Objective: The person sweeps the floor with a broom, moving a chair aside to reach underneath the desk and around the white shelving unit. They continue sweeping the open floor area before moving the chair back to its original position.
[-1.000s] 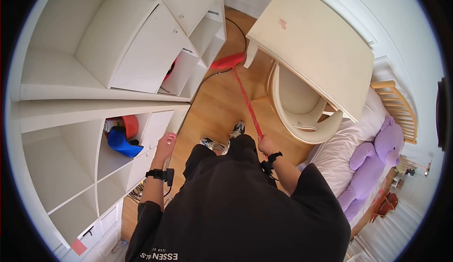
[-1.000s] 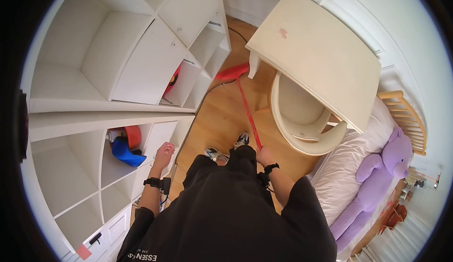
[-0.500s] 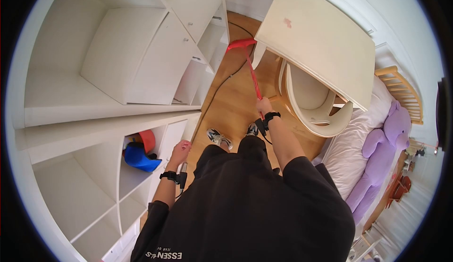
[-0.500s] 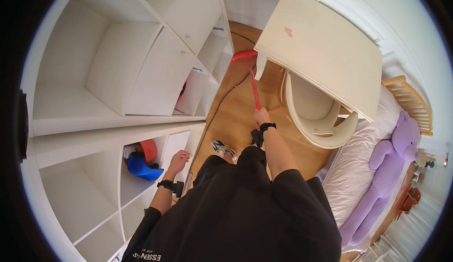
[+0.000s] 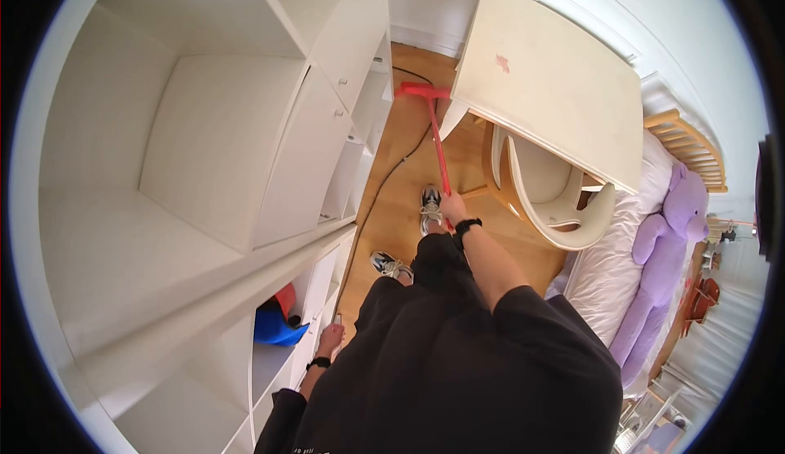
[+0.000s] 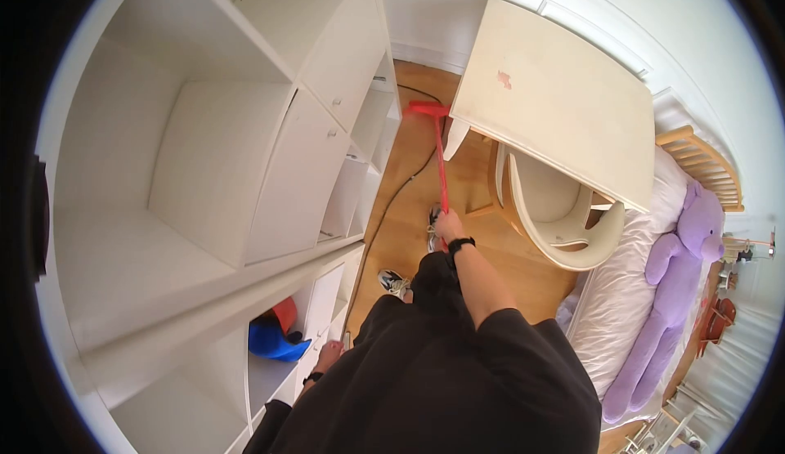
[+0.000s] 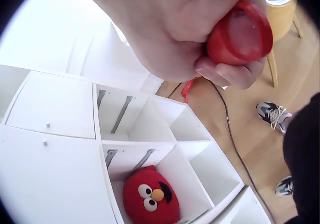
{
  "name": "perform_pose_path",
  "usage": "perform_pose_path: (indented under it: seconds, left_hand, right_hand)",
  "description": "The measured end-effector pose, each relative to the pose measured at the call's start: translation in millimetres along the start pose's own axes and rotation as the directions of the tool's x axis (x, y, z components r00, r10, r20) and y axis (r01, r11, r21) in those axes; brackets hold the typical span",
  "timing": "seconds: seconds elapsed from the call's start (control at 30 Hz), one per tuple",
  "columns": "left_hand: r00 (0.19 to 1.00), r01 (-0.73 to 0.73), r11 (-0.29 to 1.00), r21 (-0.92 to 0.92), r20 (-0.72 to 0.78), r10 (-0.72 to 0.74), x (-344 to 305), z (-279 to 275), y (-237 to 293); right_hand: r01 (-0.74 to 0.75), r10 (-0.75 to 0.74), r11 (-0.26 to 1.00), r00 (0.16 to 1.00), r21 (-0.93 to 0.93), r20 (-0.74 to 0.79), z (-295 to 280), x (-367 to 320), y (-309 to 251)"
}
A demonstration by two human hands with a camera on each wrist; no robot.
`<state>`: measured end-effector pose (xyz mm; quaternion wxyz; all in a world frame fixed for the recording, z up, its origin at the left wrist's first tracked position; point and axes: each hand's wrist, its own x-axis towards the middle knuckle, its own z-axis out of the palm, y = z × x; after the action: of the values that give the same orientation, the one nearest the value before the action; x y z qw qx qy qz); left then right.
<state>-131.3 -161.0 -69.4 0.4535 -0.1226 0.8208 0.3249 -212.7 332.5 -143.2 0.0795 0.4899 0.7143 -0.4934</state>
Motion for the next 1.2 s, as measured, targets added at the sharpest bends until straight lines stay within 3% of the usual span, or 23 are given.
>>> perform_pose_path:
  seconds: [0.03,0.07,0.13,0.17,0.2,0.23,0.27,0.33,0.4,0.43,0.5,0.53,0.6,0.67,0.7,0.73,0.77,0.83,0.87,0.93,1.07,1.13,1.2]
  left_hand:
    - [1.000,0.004,1.000,0.003,-0.001,-0.004,0,0,-3]
    - [1.000,0.007,1.000,-0.013,-0.003,-0.007,2,-1,-10]
    - [1.000,0.022,0.999,-0.023,0.000,-0.022,4,-3,-10]
    - [0.998,0.049,0.997,-0.056,-0.030,-0.051,4,-4,-8]
    - [0.995,0.071,0.993,-0.091,-0.061,-0.077,5,-3,2]
    - [0.989,0.138,0.989,0.050,-0.057,-0.135,-4,-4,31]
    - [0.989,0.139,0.989,0.059,-0.061,-0.135,6,1,19]
    - [0.986,0.116,0.973,-0.197,0.140,-0.090,39,6,-42]
    - [0.997,0.072,0.996,0.052,-0.004,-0.071,22,6,21]
    - [0.997,0.077,0.997,0.022,-0.002,-0.077,5,6,76]
    - [0.993,0.122,0.991,-0.053,-0.004,-0.122,11,11,95]
    - [0.986,0.162,0.977,-0.136,-0.008,-0.165,16,14,100]
    - [0.987,0.158,0.963,-0.219,0.003,-0.161,43,20,68]
    - [0.987,0.156,0.943,-0.295,0.010,-0.160,52,14,84]
    - [0.988,0.149,0.972,-0.180,-0.010,-0.153,45,11,116]
    - [0.989,0.142,0.988,-0.064,-0.027,-0.144,38,9,138]
    - [0.988,0.148,0.987,-0.060,-0.031,-0.150,39,6,143]
    - [0.980,0.198,0.939,-0.280,0.067,-0.187,46,-1,138]
    - [0.978,0.207,0.936,-0.284,0.063,-0.197,43,-1,136]
    - [0.971,0.227,0.917,-0.327,0.004,-0.238,37,-4,151]
    - [0.963,0.251,0.927,-0.278,-0.022,-0.267,18,-4,172]
    - [0.965,0.244,0.938,-0.244,-0.033,-0.260,10,0,169]
    - [0.968,0.233,0.948,-0.217,-0.044,-0.248,3,5,164]
  right_hand:
    - [0.113,-0.119,0.990,0.991,-0.088,-0.068,6,25,-9]
    - [0.110,-0.115,0.990,0.991,-0.086,-0.063,8,45,-27]
    - [0.141,-0.127,0.977,0.988,-0.160,0.091,14,71,-54]
    - [0.132,-0.117,0.978,0.988,-0.159,0.097,20,75,-59]
    - [0.126,-0.124,0.972,0.992,-0.199,0.023,29,85,-58]
    - [0.121,-0.137,0.964,0.989,-0.235,-0.053,29,93,-63]
    - [0.118,-0.134,0.967,0.990,-0.226,-0.053,20,95,-63]
    - [0.397,-0.320,0.840,0.913,-0.368,0.254,-13,80,-63]
    - [0.039,-0.031,0.999,0.925,-0.014,0.379,-55,58,-84]
    - [0.030,-0.025,1.000,0.926,-0.007,0.375,-73,49,-94]
    - [-0.109,0.082,0.993,0.897,0.039,0.435,-101,40,-104]
    - [-0.112,0.083,0.993,0.898,0.042,0.431,-95,54,-90]
    - [0.173,-0.119,0.971,0.949,-0.166,0.291,-67,95,-48]
    - [0.085,-0.033,0.988,0.932,-0.129,0.361,-56,116,-66]
    - [0.003,0.046,0.994,0.898,-0.111,0.438,-47,125,-76]
    - [-0.004,0.019,0.999,0.919,-0.038,0.395,-38,131,-82]
    - [-0.005,-0.006,0.999,0.937,0.032,0.348,-29,140,-88]
    - [0.209,-0.209,0.977,0.978,-0.049,0.021,-6,158,-99]
    - [0.209,-0.207,0.977,0.978,-0.050,0.033,1,168,-105]
    - [0.268,-0.283,0.912,0.959,0.309,0.002,5,177,-122]
    - [0.084,-0.134,0.943,0.981,0.322,0.138,-56,128,-157]
    - [-0.043,-0.041,0.919,0.978,0.391,0.203,-85,94,-145]
    - [-0.048,-0.037,0.919,0.978,0.391,0.208,-101,62,-120]
